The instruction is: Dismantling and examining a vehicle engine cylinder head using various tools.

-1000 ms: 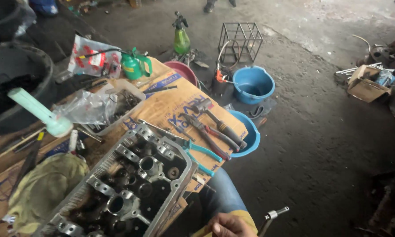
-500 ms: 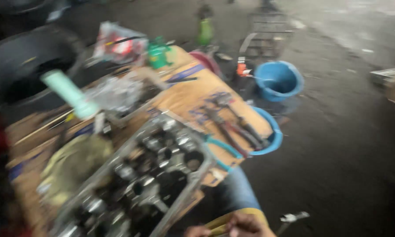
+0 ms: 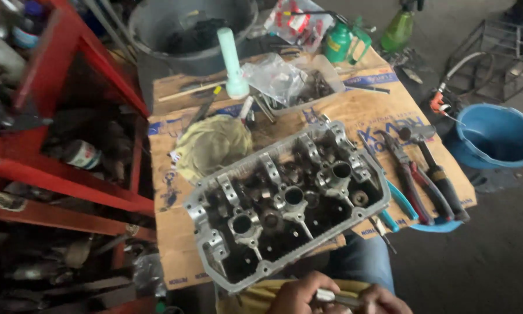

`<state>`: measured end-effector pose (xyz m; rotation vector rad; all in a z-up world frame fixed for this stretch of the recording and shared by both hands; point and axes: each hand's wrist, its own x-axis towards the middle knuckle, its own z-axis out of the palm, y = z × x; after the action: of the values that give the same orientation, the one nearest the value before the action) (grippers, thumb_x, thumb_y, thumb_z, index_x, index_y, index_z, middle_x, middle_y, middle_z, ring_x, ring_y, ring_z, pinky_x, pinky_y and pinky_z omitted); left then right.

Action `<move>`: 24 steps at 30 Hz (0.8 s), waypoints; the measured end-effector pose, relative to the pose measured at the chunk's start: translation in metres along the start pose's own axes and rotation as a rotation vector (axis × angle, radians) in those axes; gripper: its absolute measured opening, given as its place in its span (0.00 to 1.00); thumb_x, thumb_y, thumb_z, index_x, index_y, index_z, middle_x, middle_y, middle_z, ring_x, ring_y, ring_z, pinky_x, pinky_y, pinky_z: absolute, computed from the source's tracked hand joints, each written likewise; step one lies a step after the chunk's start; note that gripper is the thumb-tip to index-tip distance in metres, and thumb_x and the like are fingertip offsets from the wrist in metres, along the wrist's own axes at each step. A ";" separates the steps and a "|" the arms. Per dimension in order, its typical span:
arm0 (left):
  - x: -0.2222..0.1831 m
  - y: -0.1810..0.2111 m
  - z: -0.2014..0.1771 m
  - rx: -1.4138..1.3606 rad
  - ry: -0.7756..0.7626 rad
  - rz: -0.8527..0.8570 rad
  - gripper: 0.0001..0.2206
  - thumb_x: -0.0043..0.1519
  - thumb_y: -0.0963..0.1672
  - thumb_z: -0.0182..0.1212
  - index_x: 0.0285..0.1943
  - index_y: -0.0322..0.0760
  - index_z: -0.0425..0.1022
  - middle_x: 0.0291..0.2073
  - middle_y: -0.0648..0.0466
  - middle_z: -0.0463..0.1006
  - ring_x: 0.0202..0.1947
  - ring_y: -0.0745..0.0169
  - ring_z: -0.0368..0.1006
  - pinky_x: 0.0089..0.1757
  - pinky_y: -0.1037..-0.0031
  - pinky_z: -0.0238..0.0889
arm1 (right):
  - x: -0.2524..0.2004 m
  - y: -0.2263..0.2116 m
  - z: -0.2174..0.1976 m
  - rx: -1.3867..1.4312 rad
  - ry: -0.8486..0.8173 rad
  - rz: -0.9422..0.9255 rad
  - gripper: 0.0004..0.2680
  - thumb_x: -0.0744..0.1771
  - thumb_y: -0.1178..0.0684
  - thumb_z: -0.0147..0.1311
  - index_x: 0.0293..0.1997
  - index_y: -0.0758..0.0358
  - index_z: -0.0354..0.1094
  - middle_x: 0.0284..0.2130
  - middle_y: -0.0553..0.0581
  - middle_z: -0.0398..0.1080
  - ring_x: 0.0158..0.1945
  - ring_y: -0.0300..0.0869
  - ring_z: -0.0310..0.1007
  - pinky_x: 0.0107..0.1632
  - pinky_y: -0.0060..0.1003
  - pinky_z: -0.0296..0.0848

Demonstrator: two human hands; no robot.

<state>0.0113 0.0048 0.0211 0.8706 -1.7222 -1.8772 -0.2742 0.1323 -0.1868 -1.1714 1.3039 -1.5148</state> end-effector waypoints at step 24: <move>-0.013 0.099 -0.008 0.125 -0.027 0.083 0.14 0.60 0.42 0.67 0.49 0.33 0.66 0.26 0.54 0.77 0.20 0.72 0.67 0.23 0.78 0.61 | 0.051 -0.224 0.099 0.573 0.124 0.503 0.18 0.71 0.47 0.42 0.60 0.77 0.64 0.27 0.66 0.70 0.26 0.46 0.63 0.30 0.41 0.61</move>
<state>0.0168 -0.0039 0.1205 0.8104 -1.8791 -1.7509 -0.1914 0.0920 0.0461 -0.3556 1.0315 -1.4473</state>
